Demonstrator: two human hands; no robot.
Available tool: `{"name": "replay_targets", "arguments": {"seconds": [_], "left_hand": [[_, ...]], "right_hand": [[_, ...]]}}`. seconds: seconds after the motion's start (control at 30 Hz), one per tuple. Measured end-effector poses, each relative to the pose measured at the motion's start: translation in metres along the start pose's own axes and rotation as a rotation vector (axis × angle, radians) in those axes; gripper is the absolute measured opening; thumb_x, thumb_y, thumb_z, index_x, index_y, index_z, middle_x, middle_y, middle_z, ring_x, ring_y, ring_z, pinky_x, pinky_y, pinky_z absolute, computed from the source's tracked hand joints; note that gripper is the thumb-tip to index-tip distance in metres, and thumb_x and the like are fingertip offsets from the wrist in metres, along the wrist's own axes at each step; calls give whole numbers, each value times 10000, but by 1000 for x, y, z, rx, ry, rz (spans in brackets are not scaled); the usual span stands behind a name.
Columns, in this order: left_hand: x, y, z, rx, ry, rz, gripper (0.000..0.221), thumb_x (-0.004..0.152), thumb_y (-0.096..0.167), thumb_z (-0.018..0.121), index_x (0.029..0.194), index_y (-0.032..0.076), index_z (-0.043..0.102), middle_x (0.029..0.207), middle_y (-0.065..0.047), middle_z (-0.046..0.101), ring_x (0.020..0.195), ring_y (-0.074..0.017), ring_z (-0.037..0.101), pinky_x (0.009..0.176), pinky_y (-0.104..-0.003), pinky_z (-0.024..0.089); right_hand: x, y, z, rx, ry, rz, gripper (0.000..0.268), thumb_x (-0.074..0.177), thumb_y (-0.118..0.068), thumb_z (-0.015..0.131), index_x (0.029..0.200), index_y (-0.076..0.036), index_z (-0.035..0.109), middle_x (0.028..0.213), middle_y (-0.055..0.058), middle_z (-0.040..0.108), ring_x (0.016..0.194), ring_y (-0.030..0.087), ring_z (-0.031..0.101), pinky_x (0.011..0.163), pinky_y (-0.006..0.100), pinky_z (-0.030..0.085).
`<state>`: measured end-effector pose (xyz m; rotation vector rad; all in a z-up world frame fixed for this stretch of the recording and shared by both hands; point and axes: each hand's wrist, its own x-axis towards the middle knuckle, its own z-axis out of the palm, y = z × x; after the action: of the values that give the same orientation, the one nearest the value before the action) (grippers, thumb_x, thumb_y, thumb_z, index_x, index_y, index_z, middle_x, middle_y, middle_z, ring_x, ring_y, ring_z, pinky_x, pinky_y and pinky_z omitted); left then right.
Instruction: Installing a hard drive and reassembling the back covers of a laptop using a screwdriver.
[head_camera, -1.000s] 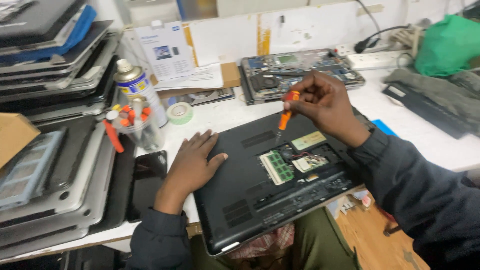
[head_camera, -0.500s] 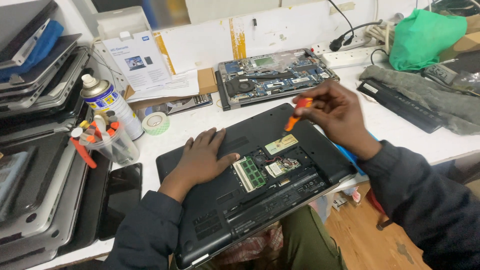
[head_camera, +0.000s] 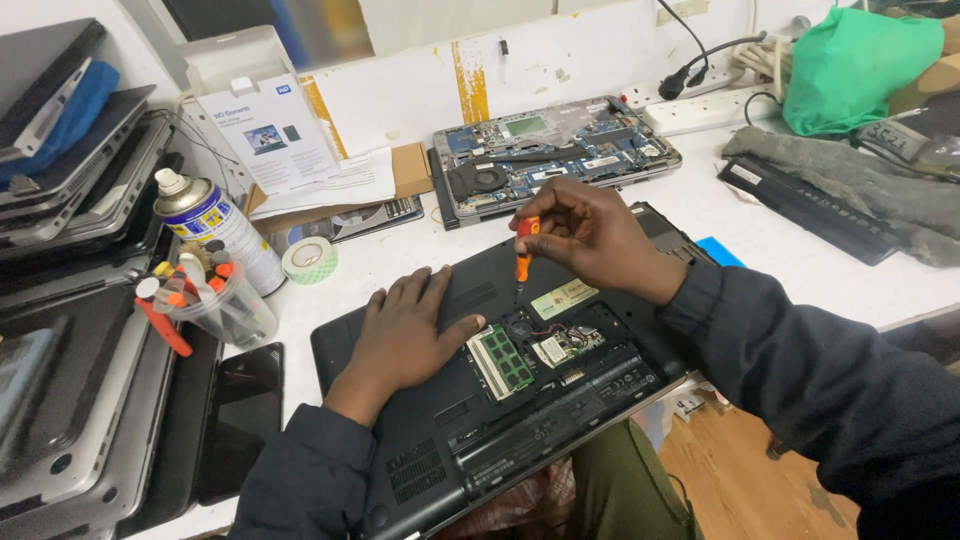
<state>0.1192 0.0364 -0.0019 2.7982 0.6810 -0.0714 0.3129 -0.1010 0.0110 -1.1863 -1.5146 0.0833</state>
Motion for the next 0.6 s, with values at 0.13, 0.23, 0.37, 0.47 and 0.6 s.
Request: {"name": "replay_targets", "arguments": {"seconds": [0.13,0.23,0.37,0.47,0.6], "left_hand": [[-1,0,0,-8,15,13,830,870,680,263,1474,112,248,1481,-206,281,1406,-348,215,1121,-585,108],[-1,-2,1,5,9,10,813,878,674,256,1477,125,236,1484,-194,274,1407,-337,210,1125,-578,108],[-1,-1,1,-9,18,4,808,879,668,269,1474,122,243,1480,-196,280,1408,-335,209,1130,-574,107],[-1,-1,3,11,21,3,813,875,680,255,1476,132,239,1478,-189,284,1408,-325,215,1127,-571,115],[-2,-3,3,29,37,14,815,877,691,240,1476,139,246,1472,-184,302,1400,-322,234,1124,-571,137]], "right_hand": [[3,-12,2,-112,-22,-65,240,759,-4,749,943,59,608,808,239,669,651,273,693,552,353,582],[8,-39,3,-183,-133,-122,232,755,11,739,937,73,609,834,268,660,691,360,700,605,433,601],[11,-42,6,-27,-194,-61,149,812,50,639,956,58,601,870,254,672,746,302,697,648,424,608],[11,-31,9,-112,-155,-129,154,760,24,729,878,48,634,784,213,677,662,294,704,572,376,598],[8,-29,18,-165,-159,-142,194,768,13,730,921,32,612,780,209,660,673,324,684,570,397,581]]}}
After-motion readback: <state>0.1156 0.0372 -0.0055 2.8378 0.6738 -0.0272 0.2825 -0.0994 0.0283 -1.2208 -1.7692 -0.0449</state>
